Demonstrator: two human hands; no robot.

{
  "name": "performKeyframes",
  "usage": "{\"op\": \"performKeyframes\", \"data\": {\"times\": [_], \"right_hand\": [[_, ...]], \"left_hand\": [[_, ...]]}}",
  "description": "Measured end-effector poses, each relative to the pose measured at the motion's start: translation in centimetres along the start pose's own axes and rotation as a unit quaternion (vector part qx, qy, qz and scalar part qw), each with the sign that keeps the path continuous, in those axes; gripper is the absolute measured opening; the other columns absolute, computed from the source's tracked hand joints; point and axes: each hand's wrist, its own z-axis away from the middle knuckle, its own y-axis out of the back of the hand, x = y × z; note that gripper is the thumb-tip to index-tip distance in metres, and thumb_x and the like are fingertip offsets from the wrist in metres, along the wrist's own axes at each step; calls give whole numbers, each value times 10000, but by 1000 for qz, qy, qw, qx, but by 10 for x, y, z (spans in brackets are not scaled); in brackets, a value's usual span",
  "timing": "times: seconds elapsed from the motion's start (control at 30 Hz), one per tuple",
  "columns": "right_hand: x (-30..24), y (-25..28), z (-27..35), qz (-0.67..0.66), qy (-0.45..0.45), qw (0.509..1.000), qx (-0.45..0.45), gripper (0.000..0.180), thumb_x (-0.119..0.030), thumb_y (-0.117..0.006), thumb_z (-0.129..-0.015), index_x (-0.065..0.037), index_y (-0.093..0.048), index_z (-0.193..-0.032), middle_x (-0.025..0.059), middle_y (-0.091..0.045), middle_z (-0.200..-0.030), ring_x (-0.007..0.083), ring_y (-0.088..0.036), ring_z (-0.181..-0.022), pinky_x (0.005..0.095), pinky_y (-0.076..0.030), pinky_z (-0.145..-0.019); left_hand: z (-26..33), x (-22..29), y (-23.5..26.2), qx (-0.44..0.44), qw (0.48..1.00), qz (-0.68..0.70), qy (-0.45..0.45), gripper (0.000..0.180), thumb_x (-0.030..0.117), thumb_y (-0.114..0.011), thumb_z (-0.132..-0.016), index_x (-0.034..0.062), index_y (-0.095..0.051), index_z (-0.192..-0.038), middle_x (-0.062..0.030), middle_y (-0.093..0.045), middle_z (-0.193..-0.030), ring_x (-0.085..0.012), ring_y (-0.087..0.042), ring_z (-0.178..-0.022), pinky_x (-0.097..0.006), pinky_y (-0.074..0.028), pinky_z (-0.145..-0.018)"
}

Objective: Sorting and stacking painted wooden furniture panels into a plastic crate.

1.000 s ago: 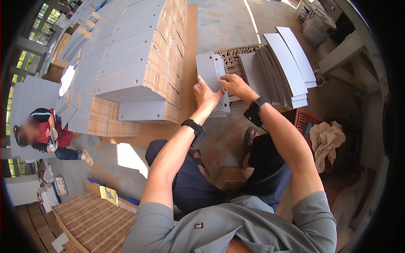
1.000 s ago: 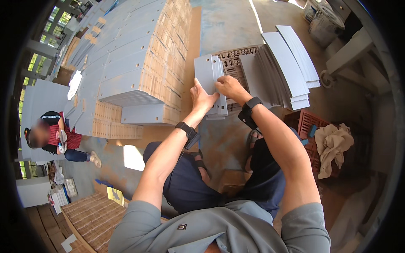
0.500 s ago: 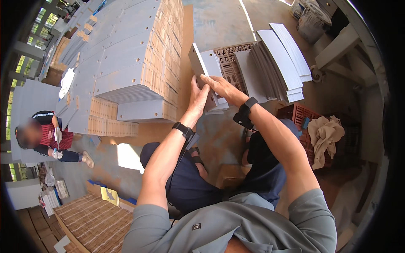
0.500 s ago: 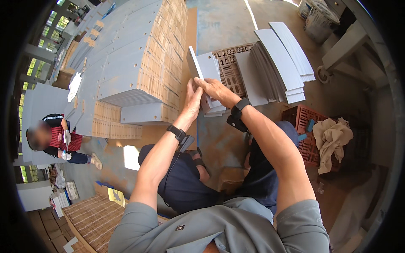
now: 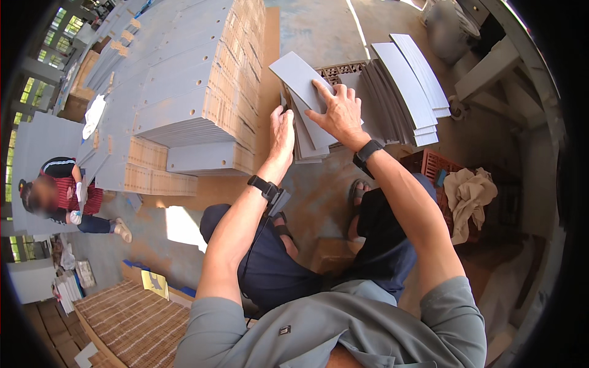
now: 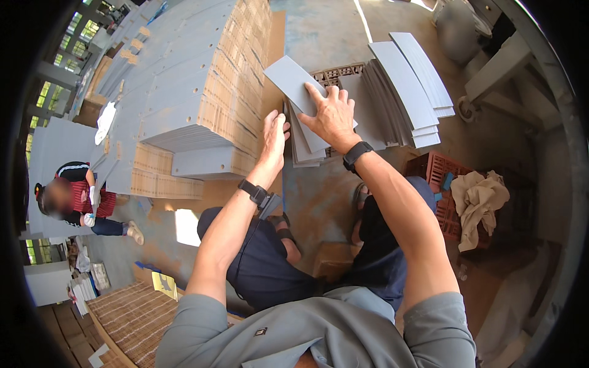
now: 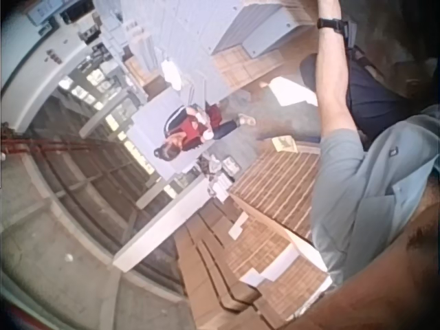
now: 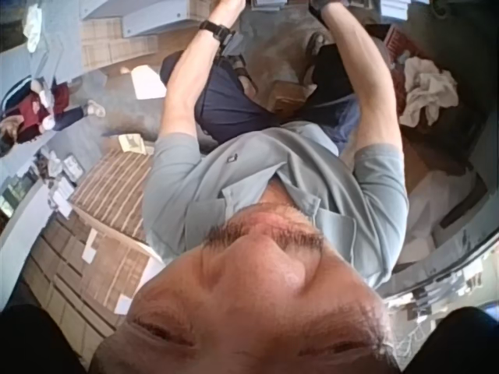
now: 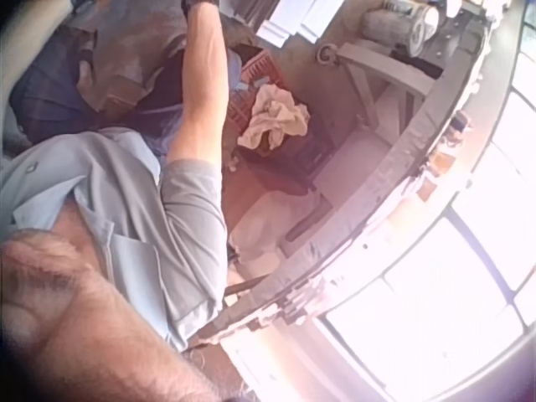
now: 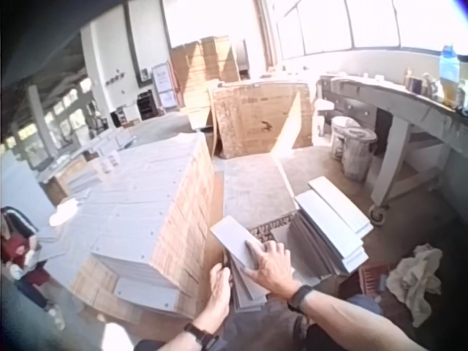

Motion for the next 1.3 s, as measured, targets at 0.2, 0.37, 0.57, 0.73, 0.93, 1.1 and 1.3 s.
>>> {"op": "performKeyframes", "data": {"times": [0.2, 0.37, 0.57, 0.73, 0.93, 1.1, 1.3], "right_hand": [[19, -18, 13, 76, -31, 988, -134, 735, -484, -750, -762, -233, -516, -1412, 184, -546, -1214, 367, -503, -1153, 496, -431, -916], [30, -19, 18, 43, -84, 987, -133, 756, -496, -723, -792, -188, -483, -1439, 194, -541, -1214, 381, -501, -1160, 520, -433, -925], [74, -14, 18, 83, -200, 975, -44, 797, -459, -729, -811, -69, -437, -1442, 237, -494, -1330, 421, -474, -1227, 561, -429, -963], [85, -26, 17, 43, -82, 994, -56, 554, -372, -709, -835, -28, -573, -1247, 246, -568, -1260, 412, -550, -1176, 516, -485, -949], [49, -50, 18, -106, -155, 942, -278, 590, -401, -732, -822, 38, -570, -1181, 280, -609, -1196, 436, -606, -1124, 490, -499, -943], [31, -50, 17, -128, -101, 974, -158, 468, -280, -702, -828, 43, -567, -1139, 265, -630, -1050, 431, -629, -991, 512, -502, -863], [5, -50, 38, -141, 72, 974, -160, 373, -136, -678, -799, -1, -624, -1143, 263, -514, -1213, 468, -517, -1136, 513, -494, -913]], "left_hand": [[10, 9, -5, -12, 1000, 9, 23, 712, 423, -536, -999, 48, -247, -1532, -186, -439, -1460, -276, -512, -1266, -422, -432, -1026], [0, -3, -2, -30, 999, -18, 2, 723, 437, -549, -988, 59, -251, -1527, -194, -447, -1444, -277, -511, -1261, -423, -425, -1033], [-14, -22, -10, -3, 979, -201, -32, 710, 361, -587, -943, -53, -341, -1463, -296, -449, -1394, -361, -496, -1274, -440, -435, -1052], [-25, -37, -11, -30, 933, -355, -53, 610, 329, -527, -954, -64, -428, -1411, -302, -468, -1383, -400, -474, -1294, -461, -398, -1091], [-20, -45, -10, -36, 920, -385, -71, 557, 355, -521, -965, -72, -542, -1323, -294, -505, -1379, -389, -486, -1305, -448, -396, -1100], [-27, -41, -9, -75, 926, -356, -96, 724, 534, -548, -957, -91, -528, -1323, -300, -589, -1258, -403, -540, -1238, -445, -421, -1063], [-20, -16, -16, -41, 995, -5, 90, 494, 406, -666, -954, -25, -565, -1172, -144, -635, -1118, -221, -640, -965, -368, -523, -834]]}}
